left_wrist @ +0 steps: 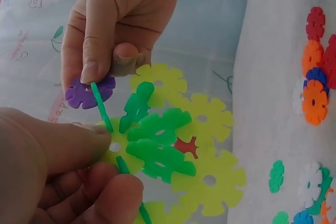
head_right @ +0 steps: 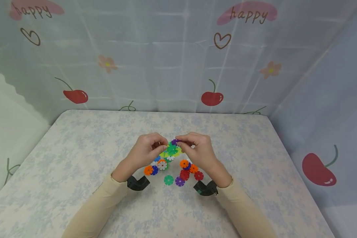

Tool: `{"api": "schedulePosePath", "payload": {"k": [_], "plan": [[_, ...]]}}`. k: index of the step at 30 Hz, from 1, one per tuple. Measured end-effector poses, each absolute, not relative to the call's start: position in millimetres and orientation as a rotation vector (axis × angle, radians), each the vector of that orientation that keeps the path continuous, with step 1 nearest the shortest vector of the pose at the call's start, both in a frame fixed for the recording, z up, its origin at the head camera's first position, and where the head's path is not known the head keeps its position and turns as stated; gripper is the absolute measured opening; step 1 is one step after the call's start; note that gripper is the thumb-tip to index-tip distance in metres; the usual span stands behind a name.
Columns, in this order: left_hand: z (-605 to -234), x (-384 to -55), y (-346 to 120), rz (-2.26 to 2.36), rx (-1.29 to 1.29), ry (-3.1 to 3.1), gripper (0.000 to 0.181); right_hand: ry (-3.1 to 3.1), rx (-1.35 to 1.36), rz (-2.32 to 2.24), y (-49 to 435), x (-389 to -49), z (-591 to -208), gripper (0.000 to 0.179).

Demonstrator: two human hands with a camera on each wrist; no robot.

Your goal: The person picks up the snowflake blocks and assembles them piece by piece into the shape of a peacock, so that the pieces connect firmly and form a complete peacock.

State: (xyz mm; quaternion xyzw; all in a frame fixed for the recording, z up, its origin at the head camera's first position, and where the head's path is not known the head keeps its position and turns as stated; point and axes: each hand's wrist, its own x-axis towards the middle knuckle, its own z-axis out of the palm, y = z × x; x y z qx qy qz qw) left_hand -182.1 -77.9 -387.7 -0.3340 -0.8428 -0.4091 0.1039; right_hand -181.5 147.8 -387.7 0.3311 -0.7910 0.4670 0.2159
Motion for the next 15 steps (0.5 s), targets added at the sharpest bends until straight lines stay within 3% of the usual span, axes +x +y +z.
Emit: {"api": "schedulePosePath", "payload": {"k": [15], "plan": [[-386.1, -183.5, -79.3, -1.181, -0.948, -2.478, 0.005, -2.147, 0.818, 1.337, 152.7, -183.7, -384.8, 0.017]]}}
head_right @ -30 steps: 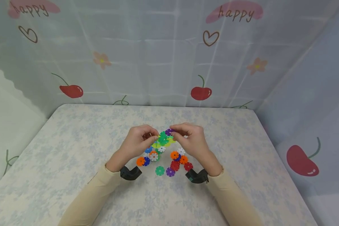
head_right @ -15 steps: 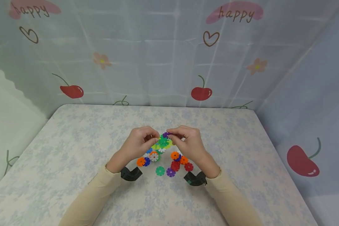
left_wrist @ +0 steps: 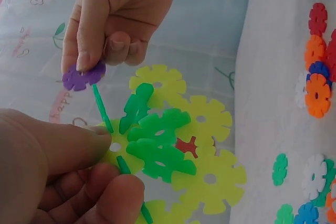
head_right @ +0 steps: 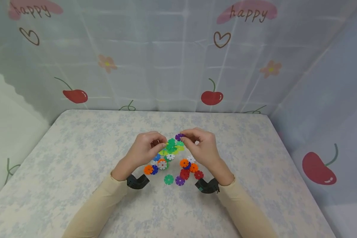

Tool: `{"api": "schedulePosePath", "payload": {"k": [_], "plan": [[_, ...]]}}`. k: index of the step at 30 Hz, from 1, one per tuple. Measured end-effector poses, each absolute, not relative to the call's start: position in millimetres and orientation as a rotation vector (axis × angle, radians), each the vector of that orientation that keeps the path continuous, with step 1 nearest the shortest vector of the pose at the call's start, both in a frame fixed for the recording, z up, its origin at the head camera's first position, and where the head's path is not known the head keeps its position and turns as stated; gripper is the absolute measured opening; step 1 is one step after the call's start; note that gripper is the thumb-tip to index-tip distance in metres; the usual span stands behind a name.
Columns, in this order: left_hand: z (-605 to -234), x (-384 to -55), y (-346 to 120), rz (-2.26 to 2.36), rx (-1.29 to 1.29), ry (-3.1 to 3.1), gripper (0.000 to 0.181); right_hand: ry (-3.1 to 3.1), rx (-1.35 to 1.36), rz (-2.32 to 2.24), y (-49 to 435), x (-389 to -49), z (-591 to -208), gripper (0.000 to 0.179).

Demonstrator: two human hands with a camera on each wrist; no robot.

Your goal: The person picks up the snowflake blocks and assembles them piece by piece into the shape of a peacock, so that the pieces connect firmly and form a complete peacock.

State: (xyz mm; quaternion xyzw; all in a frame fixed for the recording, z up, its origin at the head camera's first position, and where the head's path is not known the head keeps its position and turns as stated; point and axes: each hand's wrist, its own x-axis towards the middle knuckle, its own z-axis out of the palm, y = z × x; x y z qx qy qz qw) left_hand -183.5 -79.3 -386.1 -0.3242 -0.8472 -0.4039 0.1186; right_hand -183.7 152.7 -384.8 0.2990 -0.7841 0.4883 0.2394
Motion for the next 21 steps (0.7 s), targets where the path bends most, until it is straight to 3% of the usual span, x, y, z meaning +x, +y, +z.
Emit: {"api": "schedulePosePath", "payload": {"k": [9, 14, 21], "plan": [[-384.1, -190.9, -94.1, -1.230, -0.734, -2.419, 0.005, -2.705, 0.535, 1.304, 158.5, -196.7, -396.6, 0.018], [-382.6, -193.0, -100.2, -1.287, -0.660, -2.390, 0.006, -3.104, 0.741, 1.059, 144.1, -204.9, -425.5, 0.019], [-381.6, -193.7, -100.0, -1.344, -0.662, -2.397, 0.007, -2.978, 0.879, 0.841, 123.1, -201.1, -443.9, 0.025]]}}
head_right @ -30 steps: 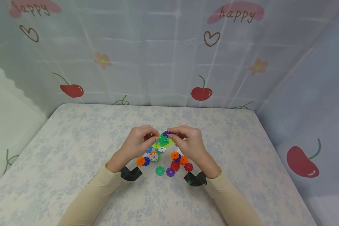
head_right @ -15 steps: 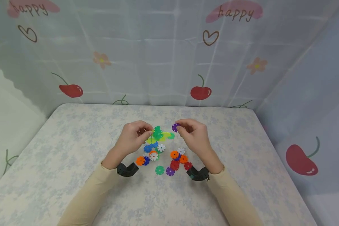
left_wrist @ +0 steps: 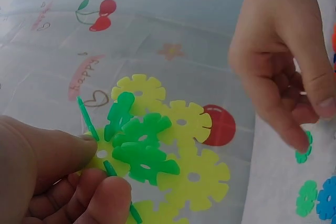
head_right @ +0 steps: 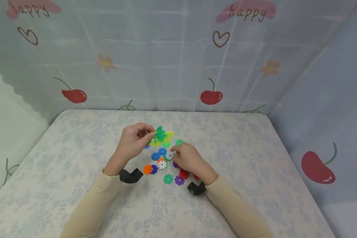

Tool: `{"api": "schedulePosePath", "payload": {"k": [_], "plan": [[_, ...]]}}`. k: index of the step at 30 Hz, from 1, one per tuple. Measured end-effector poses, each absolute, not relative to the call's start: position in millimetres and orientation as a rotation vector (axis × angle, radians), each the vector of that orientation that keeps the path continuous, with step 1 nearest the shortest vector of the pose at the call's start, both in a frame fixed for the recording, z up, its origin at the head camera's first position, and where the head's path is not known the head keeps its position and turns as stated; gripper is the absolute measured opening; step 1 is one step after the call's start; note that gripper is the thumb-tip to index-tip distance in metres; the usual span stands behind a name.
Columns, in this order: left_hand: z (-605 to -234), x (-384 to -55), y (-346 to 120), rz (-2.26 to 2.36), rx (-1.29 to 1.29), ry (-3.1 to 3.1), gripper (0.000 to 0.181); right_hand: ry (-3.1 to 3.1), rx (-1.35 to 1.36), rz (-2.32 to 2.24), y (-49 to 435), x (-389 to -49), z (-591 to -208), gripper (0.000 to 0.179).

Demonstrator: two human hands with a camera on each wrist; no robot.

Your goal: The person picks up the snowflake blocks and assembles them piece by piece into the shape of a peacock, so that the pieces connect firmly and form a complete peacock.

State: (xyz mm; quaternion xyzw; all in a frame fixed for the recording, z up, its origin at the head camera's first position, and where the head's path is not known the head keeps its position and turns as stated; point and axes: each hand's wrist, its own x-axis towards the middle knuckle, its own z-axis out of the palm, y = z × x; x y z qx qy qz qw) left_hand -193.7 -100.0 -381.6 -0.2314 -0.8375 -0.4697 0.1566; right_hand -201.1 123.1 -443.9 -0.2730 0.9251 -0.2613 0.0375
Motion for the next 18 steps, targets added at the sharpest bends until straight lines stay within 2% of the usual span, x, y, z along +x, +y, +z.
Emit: {"api": "schedulePosePath", "payload": {"k": [5, 7, 13, 18], "plan": [[-383.0, -193.8, -97.2, -1.360, -0.685, -2.386, 0.007, 2.890, -1.247, -0.698, 108.8, -198.9, -451.4, 0.032], [-383.8, -193.6, -96.0, -1.359, -0.695, -2.383, 0.007, 2.838, -1.326, -0.642, 103.7, -198.3, -454.8, 0.034], [-383.6, -192.5, -93.5, -1.360, -0.708, -2.394, 0.007, 2.791, -1.305, -0.520, 97.9, -196.4, -458.7, 0.036], [-383.0, -191.3, -92.3, -1.374, -0.712, -2.403, 0.007, 2.937, -1.291, -0.554, 98.1, -197.0, -460.0, 0.019]]}}
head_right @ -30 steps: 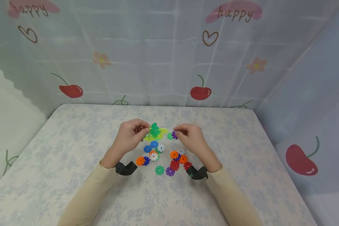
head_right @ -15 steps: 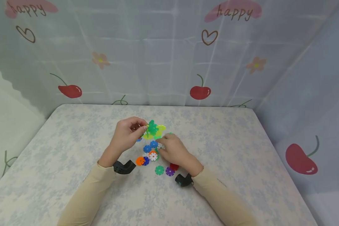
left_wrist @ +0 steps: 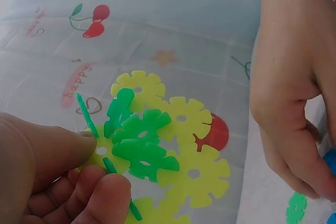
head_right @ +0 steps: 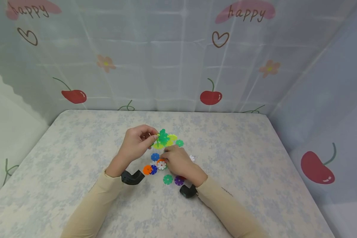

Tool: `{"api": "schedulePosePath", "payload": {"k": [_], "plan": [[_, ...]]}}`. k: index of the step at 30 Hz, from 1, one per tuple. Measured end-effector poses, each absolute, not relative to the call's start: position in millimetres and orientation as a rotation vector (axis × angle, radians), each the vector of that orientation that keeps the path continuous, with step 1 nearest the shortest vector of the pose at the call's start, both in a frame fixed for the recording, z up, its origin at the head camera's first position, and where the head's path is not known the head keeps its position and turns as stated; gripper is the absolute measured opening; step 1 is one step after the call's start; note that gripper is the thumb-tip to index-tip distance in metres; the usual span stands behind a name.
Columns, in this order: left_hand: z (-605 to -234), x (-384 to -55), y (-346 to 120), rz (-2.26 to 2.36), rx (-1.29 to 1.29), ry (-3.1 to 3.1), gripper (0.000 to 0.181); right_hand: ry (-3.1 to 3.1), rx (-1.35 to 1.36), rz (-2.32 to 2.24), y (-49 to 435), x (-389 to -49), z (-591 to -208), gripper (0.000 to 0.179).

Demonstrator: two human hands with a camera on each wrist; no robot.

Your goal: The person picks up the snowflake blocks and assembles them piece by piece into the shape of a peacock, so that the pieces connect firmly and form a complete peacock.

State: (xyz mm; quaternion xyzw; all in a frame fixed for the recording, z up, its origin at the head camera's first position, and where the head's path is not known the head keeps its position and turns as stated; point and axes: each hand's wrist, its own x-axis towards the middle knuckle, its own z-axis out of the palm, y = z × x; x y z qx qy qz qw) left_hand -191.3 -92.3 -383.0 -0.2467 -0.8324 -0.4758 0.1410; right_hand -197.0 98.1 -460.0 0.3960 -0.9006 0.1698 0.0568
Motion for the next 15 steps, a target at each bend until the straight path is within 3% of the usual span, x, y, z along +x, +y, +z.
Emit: {"api": "schedulePosePath", "payload": {"k": [3, 8, 15], "plan": [[-383.0, -190.8, -92.5, -1.374, -0.705, -2.406, 0.006, -2.771, 1.124, 0.561, 98.8, -197.1, -457.7, 0.015], [-383.4, -190.5, -92.3, -1.365, -0.708, -2.420, 0.006, -3.078, 0.902, 0.731, 106.9, -199.1, -448.5, 0.024], [-383.0, -189.7, -91.4, -1.343, -0.720, -2.450, 0.005, -3.263, 0.654, 1.033, 128.6, -209.0, -439.5, 0.013]]}}
